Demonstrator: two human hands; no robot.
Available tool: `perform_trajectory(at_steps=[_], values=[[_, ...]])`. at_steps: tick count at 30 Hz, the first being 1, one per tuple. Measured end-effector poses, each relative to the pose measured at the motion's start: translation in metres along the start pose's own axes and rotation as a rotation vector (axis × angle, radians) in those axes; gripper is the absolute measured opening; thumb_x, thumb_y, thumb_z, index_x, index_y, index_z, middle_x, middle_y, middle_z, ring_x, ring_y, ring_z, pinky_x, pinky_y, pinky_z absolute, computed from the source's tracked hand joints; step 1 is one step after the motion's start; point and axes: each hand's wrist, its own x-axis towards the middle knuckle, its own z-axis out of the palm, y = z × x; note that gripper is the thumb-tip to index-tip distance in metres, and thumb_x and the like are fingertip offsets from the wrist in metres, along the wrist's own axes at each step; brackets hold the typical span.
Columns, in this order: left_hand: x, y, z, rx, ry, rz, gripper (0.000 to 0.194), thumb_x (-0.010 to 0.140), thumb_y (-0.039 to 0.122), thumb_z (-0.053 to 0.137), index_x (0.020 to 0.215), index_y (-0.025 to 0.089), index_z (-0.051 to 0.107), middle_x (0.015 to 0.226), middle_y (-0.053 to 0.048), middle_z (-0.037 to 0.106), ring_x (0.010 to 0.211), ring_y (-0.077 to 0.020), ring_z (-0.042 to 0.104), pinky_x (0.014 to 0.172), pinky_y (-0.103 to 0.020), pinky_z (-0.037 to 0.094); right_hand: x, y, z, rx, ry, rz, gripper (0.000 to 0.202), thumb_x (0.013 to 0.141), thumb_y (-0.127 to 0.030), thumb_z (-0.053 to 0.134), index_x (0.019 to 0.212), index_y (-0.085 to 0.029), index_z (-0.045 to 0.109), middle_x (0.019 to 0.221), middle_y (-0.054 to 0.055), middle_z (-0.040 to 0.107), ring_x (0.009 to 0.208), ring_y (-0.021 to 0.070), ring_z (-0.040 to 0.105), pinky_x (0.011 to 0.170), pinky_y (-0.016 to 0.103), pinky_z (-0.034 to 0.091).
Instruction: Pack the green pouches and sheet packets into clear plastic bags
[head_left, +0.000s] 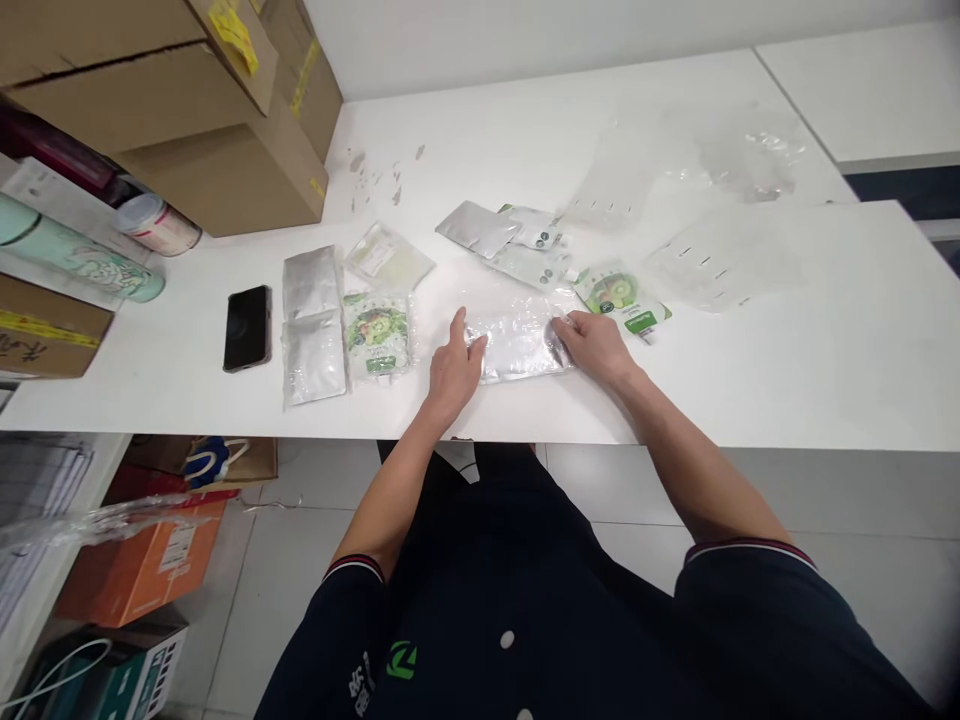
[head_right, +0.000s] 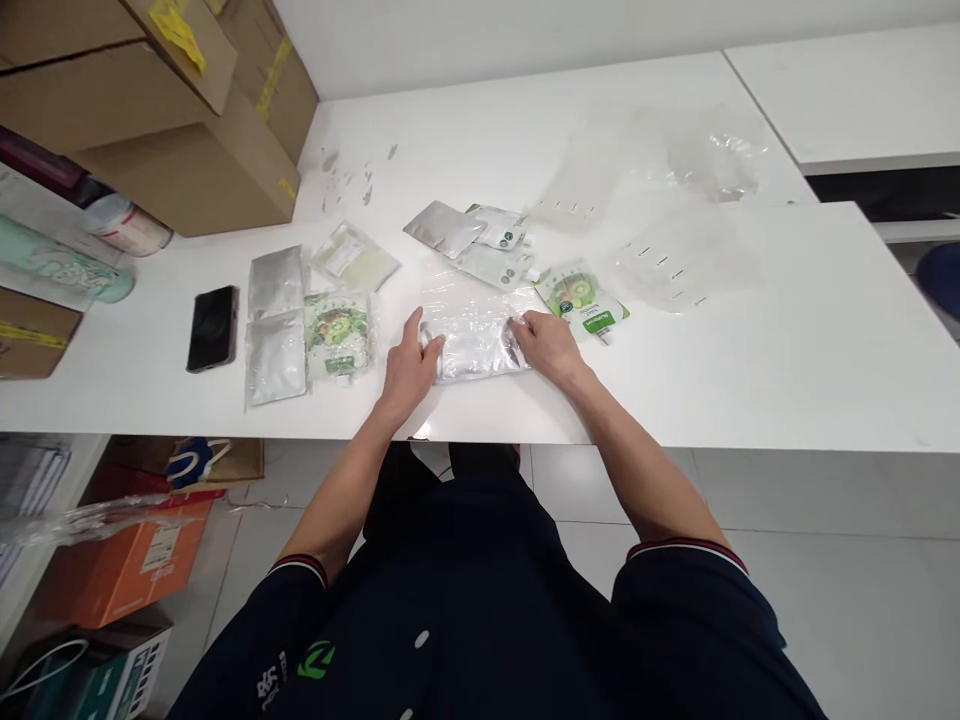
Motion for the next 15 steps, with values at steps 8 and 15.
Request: perform_trajectory(at_steps=[8,15], values=[[0.026,0.003,-0.004,0.179,-0.115,-0.043,0.045,0.096,0.029,0.044,0.137,0.012,0.051,0.098,-0.013,0.072,0.091,-0.0278,0.068,0.083,-0.039,0.050,-0.040,-0.006,-0.016,-0.402,0.038,-0.565,0.059,0.087,-0.041,0.066,0.141,-0.025,0.048,0.151,0.016,0.044,0.141,0.0400,0.035,0.107,0.061,0.036],[0.025,-0.007,-0.027,-0.128,-0.314,-0.208,0.035,0.088,0.027,0.056,0.122,0.018,0.056,0.063,0.001,0.064,0.044,-0.0135,0.055,0.048,-0.026,0.044,-0.026,0.022,-0.023,-0.175,-0.180,-0.696,0.045,0.092,-0.021,0.056,0.135,-0.029,0.058,0.146,0.006,0.054,0.143,0.0310,0.039,0.111,0.057,0.038]])
